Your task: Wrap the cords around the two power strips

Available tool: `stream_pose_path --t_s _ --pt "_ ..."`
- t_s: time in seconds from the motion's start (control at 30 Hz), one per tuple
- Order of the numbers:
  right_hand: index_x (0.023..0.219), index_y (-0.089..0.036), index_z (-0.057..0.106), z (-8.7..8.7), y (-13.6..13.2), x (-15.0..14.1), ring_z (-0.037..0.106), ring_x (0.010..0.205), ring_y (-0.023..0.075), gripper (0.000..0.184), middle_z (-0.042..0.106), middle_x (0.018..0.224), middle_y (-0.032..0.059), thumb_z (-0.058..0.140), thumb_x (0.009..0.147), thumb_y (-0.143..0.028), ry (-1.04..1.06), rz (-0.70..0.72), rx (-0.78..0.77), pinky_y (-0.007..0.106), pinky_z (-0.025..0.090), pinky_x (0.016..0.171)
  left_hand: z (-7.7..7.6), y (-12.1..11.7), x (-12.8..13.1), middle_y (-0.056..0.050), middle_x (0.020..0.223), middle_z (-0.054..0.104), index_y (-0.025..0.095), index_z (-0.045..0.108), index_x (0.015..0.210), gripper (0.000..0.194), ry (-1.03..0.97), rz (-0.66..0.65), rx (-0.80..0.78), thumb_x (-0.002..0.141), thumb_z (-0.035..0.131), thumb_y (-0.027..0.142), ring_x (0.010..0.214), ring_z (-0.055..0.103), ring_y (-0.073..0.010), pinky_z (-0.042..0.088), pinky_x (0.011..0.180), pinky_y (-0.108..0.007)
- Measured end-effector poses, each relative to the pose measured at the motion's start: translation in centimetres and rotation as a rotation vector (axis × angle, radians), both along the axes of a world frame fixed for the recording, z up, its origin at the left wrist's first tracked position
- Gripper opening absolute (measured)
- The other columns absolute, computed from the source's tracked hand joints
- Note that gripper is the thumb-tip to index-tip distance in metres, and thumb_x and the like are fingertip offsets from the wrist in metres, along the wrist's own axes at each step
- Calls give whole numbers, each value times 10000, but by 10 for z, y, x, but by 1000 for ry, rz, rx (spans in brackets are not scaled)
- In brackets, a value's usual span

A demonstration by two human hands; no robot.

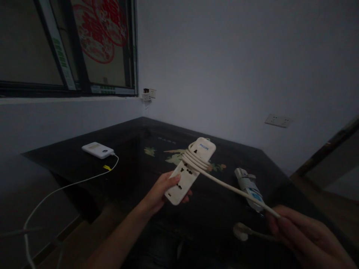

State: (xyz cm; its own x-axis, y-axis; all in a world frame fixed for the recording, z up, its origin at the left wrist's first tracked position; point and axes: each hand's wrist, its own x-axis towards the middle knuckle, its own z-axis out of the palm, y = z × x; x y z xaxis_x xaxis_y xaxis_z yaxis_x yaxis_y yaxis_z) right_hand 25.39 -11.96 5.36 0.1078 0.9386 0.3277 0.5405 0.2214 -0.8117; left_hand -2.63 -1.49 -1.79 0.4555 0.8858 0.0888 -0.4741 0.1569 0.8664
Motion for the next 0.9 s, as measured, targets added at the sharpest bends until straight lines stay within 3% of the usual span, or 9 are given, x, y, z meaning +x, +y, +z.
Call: stream_pose_path --t_s 0.2,0.37,0.53,0.63,0.73,0.9 --pt "682 -227 694 1 9 -12 647 588 148 264 681 653 15 583 778 -447 -249 123 65 147 499 523 21 -33 -13 -126 751 720 80 615 1000 367 -388 -251 -54 856 545 411 588 683 -183 528 511 -226" --pt "651 -233 695 3 15 -17 636 569 145 268 673 621 8 563 802 -410 -258 143 162 164 506 543 27 -49 -18 -140 836 728 79 609 1070 359 -534 -470 -30 900 483 369 673 704 -195 531 535 -211" --pt "729 -240 731 0 14 -8 643 585 195 258 701 680 37 620 739 -473 -151 -27 186 221 498 471 18 -48 -19 -141 802 719 70 606 1051 365 -493 -435 -70 898 477 375 647 695 -194 524 528 -216" --pt "735 -233 732 4 13 -12 640 595 202 250 702 685 45 619 745 -456 -135 -54 172 243 508 512 13 -45 -19 -118 754 707 91 604 1042 371 -463 -417 -119 887 479 403 600 679 -188 494 468 -202" --pt "690 -225 713 8 19 -25 631 605 193 260 680 652 43 591 771 -440 -199 56 147 238 493 539 7 -45 -19 -90 687 680 97 619 1002 419 -450 -449 -190 835 527 471 522 641 -161 445 395 -176" --pt "666 -196 663 -3 45 -37 593 605 171 426 639 632 47 454 875 -503 -191 424 113 248 448 582 -17 -48 -16 -44 450 560 131 658 790 624 -303 -579 -229 720 453 716 312 487 -138 364 286 -215"
